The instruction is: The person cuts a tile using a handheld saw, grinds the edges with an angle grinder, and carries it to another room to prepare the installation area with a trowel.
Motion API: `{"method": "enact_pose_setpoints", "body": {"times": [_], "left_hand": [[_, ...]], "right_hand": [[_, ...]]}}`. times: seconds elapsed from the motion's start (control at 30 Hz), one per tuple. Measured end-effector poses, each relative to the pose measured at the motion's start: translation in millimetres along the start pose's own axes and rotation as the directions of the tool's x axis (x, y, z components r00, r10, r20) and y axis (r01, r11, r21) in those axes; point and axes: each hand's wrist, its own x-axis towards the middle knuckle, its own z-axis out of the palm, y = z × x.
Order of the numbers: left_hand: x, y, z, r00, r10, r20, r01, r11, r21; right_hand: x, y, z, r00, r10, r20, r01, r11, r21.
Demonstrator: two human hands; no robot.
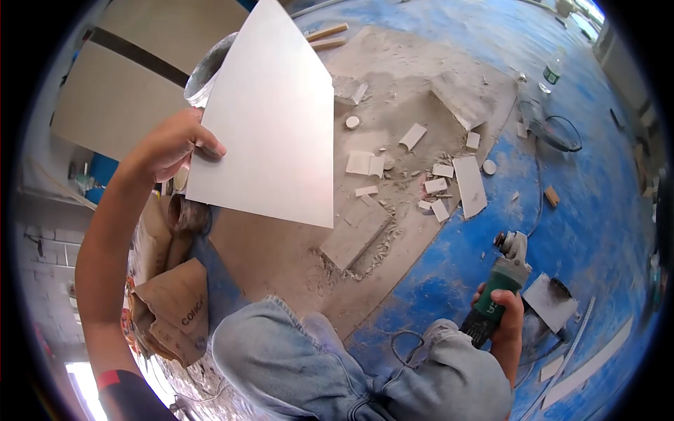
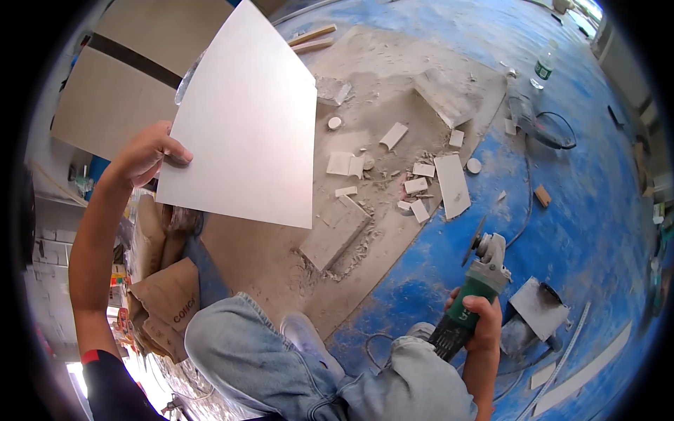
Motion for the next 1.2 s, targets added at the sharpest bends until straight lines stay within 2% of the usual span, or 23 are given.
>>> {"method": "enact_pose_setpoints", "body": {"times": [0.27, 0.37, 0.47, 0.63, 0.77, 0.87, 1.07, 1.17, 1.2], "left_hand": [[-1.1, 5.2, -4.6, 0.999, -0.019, -0.034, 0.023, 0.994, 0.102], [1.3, 0.4, -19.6, 0.991, -0.056, -0.124, 0.074, 0.987, 0.143], [11.7, -27.3, -46.8, 0.997, -0.039, -0.074, 0.054, 0.977, 0.205], [1.7, -51.9, -47.4, 0.976, -0.12, -0.184, 0.177, 0.925, 0.337], [-1.4, -71.4, -46.7, 0.98, -0.101, -0.17, 0.145, 0.953, 0.267], [1.0, -84.8, -52.5, 0.977, -0.079, -0.197, 0.132, 0.953, 0.272], [2.6, -99.5, -59.5, 0.987, -0.068, -0.144, 0.104, 0.958, 0.267], [3.5, -102.2, -63.5, 0.987, -0.111, -0.117, 0.143, 0.937, 0.32], [2.4, -102.9, -63.3, 0.991, -0.071, -0.111, 0.104, 0.941, 0.321]], "right_hand": [[8.5, 1.0, 2.2, 1.0, -0.015, 0.014, 0.015, 1.0, -0.001], [6.8, 3.7, 3.5, 1.0, -0.009, 0.005, 0.009, 1.0, 0.004], [4.3, 2.0, 10.0, 1.0, -0.006, -0.006, 0.006, 1.0, 0.004], [3.5, 3.7, 11.9, 1.0, 0.008, -0.016, -0.008, 0.999, -0.038], [4.7, 3.2, 15.3, 1.0, 0.007, -0.003, -0.007, 0.998, -0.069], [4.8, 1.8, 21.3, 1.0, -0.014, 0.006, 0.014, 0.996, -0.091], [4.0, -7.5, 43.7, 0.998, -0.056, 0.015, 0.057, 0.985, -0.16], [5.3, -16.6, 58.5, 0.996, -0.067, 0.051, 0.076, 0.976, -0.204], [5.7, -20.6, 64.4, 0.995, -0.07, 0.075, 0.085, 0.973, -0.216]]}}
